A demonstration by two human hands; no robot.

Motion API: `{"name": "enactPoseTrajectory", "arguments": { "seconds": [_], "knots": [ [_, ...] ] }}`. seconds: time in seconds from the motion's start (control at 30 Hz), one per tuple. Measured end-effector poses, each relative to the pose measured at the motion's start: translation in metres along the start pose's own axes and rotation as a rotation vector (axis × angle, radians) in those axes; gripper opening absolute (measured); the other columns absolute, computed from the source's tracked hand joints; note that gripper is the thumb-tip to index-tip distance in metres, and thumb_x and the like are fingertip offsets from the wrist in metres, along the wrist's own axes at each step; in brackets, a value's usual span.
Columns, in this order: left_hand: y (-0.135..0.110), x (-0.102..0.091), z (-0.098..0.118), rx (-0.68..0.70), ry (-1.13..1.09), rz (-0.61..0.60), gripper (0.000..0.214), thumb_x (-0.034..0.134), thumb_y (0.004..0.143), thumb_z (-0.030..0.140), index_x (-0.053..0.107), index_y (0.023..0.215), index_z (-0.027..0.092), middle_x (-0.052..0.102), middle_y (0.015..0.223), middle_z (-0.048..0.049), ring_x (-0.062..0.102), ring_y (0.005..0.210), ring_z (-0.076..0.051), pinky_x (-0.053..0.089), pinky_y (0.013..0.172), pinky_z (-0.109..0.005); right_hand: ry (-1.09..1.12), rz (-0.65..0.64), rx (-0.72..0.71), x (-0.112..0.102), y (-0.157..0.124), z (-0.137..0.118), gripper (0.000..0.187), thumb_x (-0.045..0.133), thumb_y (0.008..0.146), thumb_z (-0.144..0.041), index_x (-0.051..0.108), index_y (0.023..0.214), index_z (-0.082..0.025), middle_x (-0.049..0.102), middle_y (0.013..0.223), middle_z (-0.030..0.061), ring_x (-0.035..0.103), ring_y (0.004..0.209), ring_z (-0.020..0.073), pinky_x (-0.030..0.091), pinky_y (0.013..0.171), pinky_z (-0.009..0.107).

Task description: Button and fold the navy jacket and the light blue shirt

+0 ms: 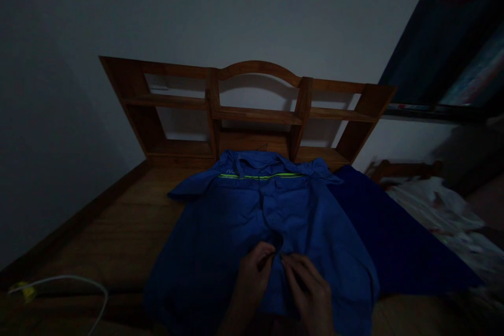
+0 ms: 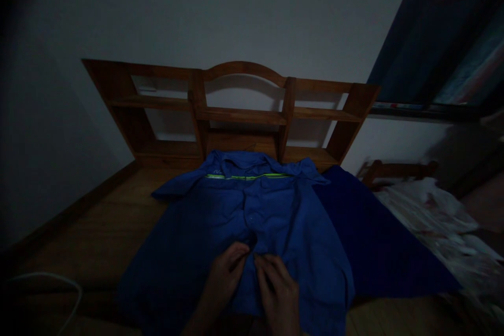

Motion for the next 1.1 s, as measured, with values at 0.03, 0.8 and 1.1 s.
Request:
{"name": "enactPoseTrajectory", "arguments": {
  "seconds": [0.03, 0.8, 1.1],
  "knots": [
    [0.0, 0.0, -0.001, 0.006, 0.005, -0.002, 0.015, 0.044, 0.085, 0.02, 0.058, 0.087, 0.017, 0.065, 0.088, -0.0043, 0.063, 0.086, -0.015, 0.048, 0.079, -0.024, 0.021, 0.007, 0.011, 0.0, 0.001, -0.001, 0.029, 0.043, 0.093, -0.021, 0.059, 0.116, -0.026, 0.058, 0.111, 0.0045, 0.055, 0.104, 0.0153, 0.044, 0.094, 0.027],
    [0.007, -0.006, 0.004, -0.087, -0.091, -0.03, 0.017, 0.055, 0.081, 0.032, 0.057, 0.08, 0.015, 0.062, 0.076, -0.0028, 0.061, 0.076, -0.016, 0.043, 0.067, -0.022, -0.009, -0.16, 0.065, -0.004, 0.034, -0.015, 0.009, 0.044, 0.091, -0.022, 0.053, 0.094, -0.021, 0.057, 0.089, 0.002, 0.058, 0.079, 0.0141, 0.044, 0.071, 0.024],
    [0.009, -0.006, -0.005, -0.148, -0.16, -0.058, 0.017, 0.057, 0.077, 0.027, 0.053, 0.088, 0.015, 0.063, 0.073, -0.0019, 0.06, 0.071, -0.015, 0.04, 0.061, -0.021, -0.065, -0.139, -0.012, -0.001, 0.031, -0.009, 0.013, 0.042, 0.092, -0.023, 0.054, 0.096, -0.021, 0.058, 0.092, 0.0049, 0.058, 0.084, 0.0164, 0.046, 0.074, 0.026]
  ]
}}
Point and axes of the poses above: each hand's wrist, its own y-axis towards the middle knuckle, its own x-axis out of the palm, z = x × y, the point moved 3 cm from there along y, towards the middle knuckle
